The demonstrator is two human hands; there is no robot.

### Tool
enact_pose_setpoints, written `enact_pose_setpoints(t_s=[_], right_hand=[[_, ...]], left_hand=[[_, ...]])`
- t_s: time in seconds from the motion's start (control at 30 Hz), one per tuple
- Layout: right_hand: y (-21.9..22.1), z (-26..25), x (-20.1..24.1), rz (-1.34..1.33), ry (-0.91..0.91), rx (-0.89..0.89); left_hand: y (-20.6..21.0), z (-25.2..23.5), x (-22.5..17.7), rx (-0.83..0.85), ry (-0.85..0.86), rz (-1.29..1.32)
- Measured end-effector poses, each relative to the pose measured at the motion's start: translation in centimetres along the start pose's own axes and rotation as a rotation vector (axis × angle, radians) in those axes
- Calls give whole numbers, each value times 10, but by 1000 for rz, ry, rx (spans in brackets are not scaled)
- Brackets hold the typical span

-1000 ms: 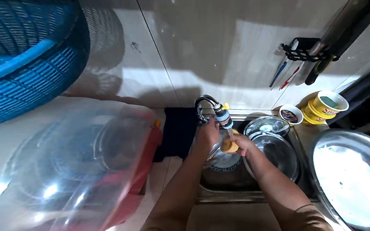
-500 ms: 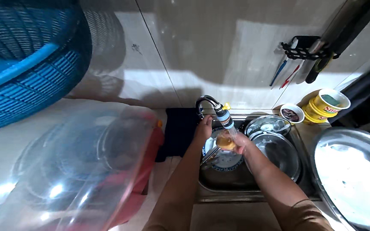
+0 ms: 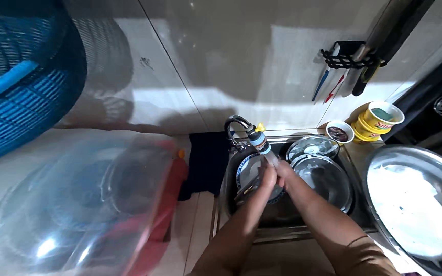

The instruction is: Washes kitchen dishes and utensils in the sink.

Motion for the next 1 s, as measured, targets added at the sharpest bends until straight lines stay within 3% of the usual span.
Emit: enact_pose_setpoints(t_s=[0.1,0.2,0.33,0.4,0.47,0.73,0.83,0.93,1.0], right_hand=[[-1,15,18,226,-9,-10],[9,6,30,137,-102,96],[25,-5,40,213,-245,198],[26,-18,35,323,-311,180],[25,-23,31,309,-333,179],[19,-23,40,894,-430,-52],[30,-5,56,1038,-489,-51],[18,-34,42,1183,-545,-96],[18,-34,47,1205,-506,-69]], left_hand=[[-13,-26,16,-24,-267,416],[-18,-24,18,-102,-488,868],[-5,-12,23,91,-463,1355],[-3,-11,14,87,-393,1426],[-1,-11,16,-12,-427,1386],[16,1,10,155,-493,1422],[15,17,-14,-6,-638,1264],[25,12,34,185,-646,1259],[25,12,53,195,-672,1186]])
Point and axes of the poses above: each hand's wrist, its own z-axis away from the middle knuckle, its own y-axis out of the palm, x = y × z, the point moved 8 cm from there along -z, towards the middle knuckle, and after that the axes turned 12 degrees about z, right-handed, at the moved point
